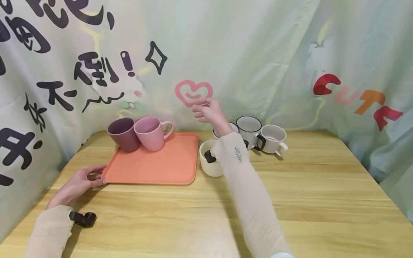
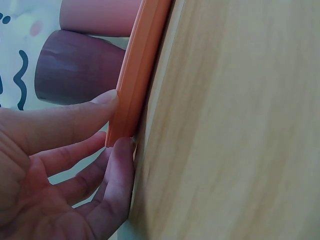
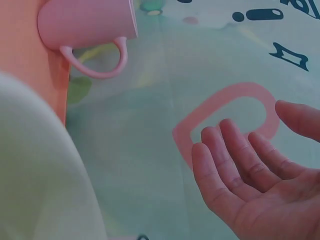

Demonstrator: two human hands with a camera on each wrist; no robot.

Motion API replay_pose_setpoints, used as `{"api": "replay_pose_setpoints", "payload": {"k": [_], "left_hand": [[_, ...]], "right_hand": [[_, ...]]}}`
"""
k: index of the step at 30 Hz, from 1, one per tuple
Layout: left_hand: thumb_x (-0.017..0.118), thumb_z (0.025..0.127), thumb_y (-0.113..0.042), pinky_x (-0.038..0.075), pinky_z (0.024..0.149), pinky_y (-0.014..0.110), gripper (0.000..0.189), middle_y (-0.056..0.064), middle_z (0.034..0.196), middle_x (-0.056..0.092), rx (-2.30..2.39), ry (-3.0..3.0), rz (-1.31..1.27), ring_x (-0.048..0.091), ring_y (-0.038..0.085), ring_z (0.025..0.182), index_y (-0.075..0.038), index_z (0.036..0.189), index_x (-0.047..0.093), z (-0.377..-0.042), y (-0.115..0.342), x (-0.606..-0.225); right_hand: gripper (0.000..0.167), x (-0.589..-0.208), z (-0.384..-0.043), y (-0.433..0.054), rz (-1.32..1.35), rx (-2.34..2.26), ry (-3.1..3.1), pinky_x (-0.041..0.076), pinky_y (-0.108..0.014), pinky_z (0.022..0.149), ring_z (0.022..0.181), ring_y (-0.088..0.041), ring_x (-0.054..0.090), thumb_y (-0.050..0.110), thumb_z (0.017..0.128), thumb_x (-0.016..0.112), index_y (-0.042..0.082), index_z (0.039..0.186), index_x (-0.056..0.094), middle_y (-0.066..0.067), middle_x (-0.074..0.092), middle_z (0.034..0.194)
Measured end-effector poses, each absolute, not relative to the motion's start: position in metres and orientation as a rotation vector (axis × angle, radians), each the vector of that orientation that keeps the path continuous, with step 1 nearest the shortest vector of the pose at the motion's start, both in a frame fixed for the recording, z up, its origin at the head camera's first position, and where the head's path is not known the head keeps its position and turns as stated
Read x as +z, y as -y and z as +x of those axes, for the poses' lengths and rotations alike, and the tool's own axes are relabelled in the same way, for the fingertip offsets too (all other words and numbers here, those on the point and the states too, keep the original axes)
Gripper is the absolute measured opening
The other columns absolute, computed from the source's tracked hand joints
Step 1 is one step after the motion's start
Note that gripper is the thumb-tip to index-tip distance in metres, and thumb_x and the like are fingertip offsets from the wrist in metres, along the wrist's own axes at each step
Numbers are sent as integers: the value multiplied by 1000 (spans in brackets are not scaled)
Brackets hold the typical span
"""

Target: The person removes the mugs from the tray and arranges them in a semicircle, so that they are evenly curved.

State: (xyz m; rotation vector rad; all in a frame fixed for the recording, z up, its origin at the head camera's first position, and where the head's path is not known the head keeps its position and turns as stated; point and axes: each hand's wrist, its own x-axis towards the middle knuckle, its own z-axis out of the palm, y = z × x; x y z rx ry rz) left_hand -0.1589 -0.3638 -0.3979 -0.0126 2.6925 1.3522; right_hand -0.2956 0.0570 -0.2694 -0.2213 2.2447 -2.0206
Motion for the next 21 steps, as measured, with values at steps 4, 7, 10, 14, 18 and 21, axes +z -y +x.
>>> {"api": "replay_pose_setpoints", "payload": {"k": [4,7,10,14,18,21], "left_hand": [[70,95,-5,50,77,19,65,38,136,50,1371,-2694,-2,56,41,116,18,145,36,-158,365,-399],[70,94,-5,50,77,19,65,38,136,49,1377,-2694,2,56,41,116,19,145,36,-158,365,-400],[70,94,-3,50,77,19,65,38,137,49,1391,-2686,-3,57,38,115,19,145,36,-158,365,-399],[70,94,-3,51,76,20,64,38,136,49,1399,-2680,-1,60,31,111,19,145,36,-158,365,-399],[69,95,-3,51,76,20,64,38,136,50,1397,-2679,-6,59,31,110,18,145,36,-158,365,-399],[69,95,-4,51,77,20,65,38,137,49,1390,-2678,-3,58,36,113,18,146,35,-158,365,-399]], "right_hand": [[39,-271,-295,-47,-221,-2013,-2241,53,-39,94,108,-35,66,11,101,60,-6,135,54,-22,66,124],[39,-274,-296,-41,-228,-1995,-2227,52,-41,95,108,-36,65,10,101,59,-6,136,53,-22,65,125],[40,-278,-297,-34,-236,-1970,-2215,51,-44,96,108,-36,65,10,102,58,-7,138,52,-22,65,125],[41,-278,-297,-28,-246,-1953,-2214,51,-46,97,109,-37,64,9,101,58,-8,138,52,-24,64,125],[42,-279,-298,-21,-246,-1942,-2211,51,-45,96,113,-40,62,9,101,60,-8,138,53,-24,64,126],[41,-280,-300,-17,-244,-1936,-2204,50,-46,98,115,-42,61,8,100,60,-8,138,53,-24,64,127]]}}
